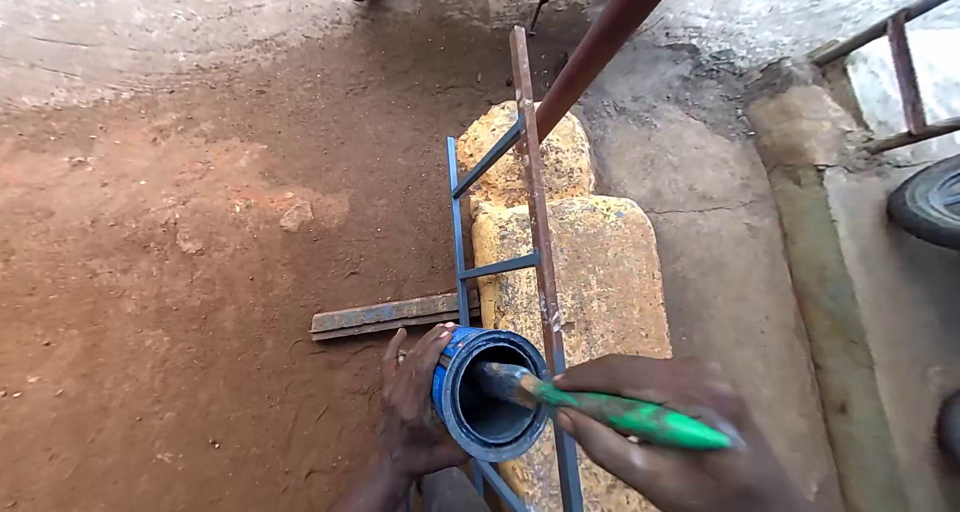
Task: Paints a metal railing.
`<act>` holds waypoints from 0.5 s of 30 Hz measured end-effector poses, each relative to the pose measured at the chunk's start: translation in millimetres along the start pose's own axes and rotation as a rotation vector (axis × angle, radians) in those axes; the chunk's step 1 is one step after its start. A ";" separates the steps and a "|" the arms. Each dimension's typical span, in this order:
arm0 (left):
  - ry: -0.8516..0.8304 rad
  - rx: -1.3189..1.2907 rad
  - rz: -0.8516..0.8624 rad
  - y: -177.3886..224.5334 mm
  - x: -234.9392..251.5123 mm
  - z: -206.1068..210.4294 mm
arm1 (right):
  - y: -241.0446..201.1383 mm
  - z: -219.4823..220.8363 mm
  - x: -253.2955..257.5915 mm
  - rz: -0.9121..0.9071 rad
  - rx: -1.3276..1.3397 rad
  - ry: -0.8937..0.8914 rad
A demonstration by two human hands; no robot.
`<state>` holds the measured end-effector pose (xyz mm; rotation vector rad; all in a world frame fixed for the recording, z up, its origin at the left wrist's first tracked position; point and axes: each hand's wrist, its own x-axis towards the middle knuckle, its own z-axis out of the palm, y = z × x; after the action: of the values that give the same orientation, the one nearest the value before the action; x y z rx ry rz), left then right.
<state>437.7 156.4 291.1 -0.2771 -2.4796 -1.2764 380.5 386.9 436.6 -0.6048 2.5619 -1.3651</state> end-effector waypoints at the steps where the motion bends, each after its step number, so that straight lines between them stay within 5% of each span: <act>1: -0.002 -0.001 -0.001 -2.0 2.3 2.6 | 2.3 -5.1 -2.6 0.044 0.106 0.016; 8: -0.046 -0.038 0.006 -8.8 3.9 12.5 | 28.4 -6.7 -48.2 0.447 0.893 0.298; 15: -0.076 -0.090 0.023 -8.9 -6.1 18.5 | 57.8 5.4 -109.4 0.588 1.164 0.680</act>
<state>436.6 166.2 272.1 -0.3817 -2.4772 -1.3952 465.5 458.7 382.0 0.8309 1.4692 -2.5800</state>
